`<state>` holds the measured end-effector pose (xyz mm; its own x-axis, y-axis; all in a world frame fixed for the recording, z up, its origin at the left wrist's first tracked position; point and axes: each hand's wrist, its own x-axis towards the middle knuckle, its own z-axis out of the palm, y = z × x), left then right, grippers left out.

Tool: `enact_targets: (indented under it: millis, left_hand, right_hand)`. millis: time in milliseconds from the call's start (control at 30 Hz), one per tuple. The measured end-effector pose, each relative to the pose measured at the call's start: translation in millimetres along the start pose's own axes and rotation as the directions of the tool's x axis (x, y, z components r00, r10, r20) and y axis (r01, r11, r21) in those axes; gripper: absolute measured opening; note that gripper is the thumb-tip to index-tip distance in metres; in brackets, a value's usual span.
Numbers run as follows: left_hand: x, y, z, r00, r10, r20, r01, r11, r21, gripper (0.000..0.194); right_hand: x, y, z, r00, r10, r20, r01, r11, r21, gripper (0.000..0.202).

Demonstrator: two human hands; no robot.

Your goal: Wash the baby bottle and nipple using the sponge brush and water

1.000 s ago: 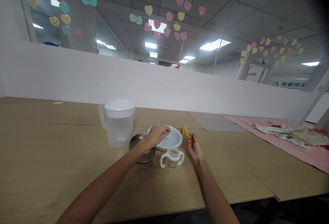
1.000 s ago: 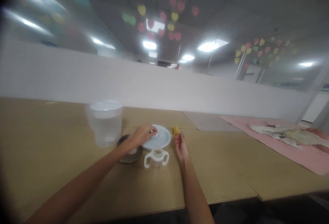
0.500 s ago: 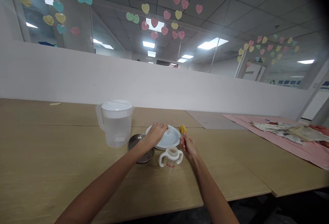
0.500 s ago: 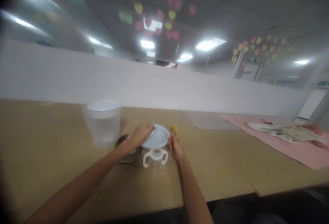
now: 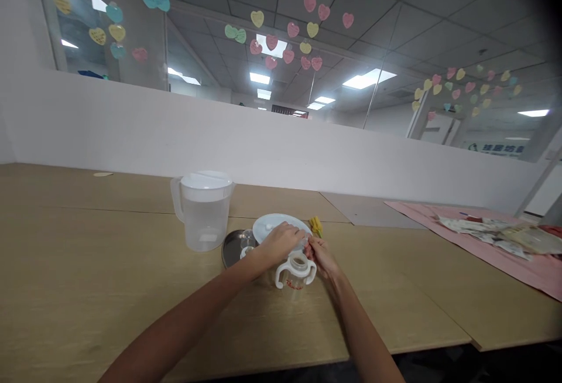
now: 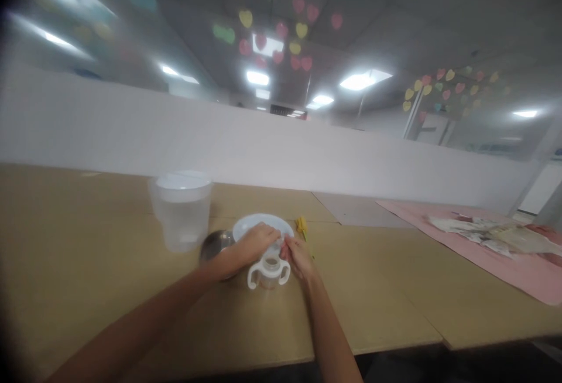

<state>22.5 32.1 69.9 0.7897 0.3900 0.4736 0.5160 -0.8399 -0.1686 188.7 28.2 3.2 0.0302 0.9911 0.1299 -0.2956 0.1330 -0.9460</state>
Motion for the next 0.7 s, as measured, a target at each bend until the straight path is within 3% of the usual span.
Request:
enact_targets:
  millis: [133,300,500,600,700]
  left_hand:
    - [3,3,0.7,1.000,-0.004,0.001,0.004,0.999,-0.035,0.014]
    - [6,-16,0.0,0.994,-0.101,-0.029,0.099,0.993,-0.069,0.016]
    - [2,-27,-16.2,0.979,-0.193,-0.069,0.171,0.954,-0.246,0.020]
    - [0,-35,-25.3,0.940,-0.313,-0.133,0.244,0.893,-0.379,0.017]
    - [1,-44,-29.9,0.871,-0.458,-0.178,0.281,0.761,-0.585,0.017]
  right_hand:
    - [-1,-4,-2,0.998,-0.016,-0.066,0.018,0.999,0.027,0.043]
    - [1,-9,-14,0.975,-0.122,-0.184,0.144,0.983,0.115,0.036]
    - [7,-9,-34,0.928,-0.158,-0.339,0.209,0.971,0.118,0.035]
    - [11,-8,-47,0.869,-0.186,-0.458,0.280,0.949,0.146,0.037]
    - [13,-4,-54,0.808,-0.167,-0.565,0.320,0.930,0.182,0.036]
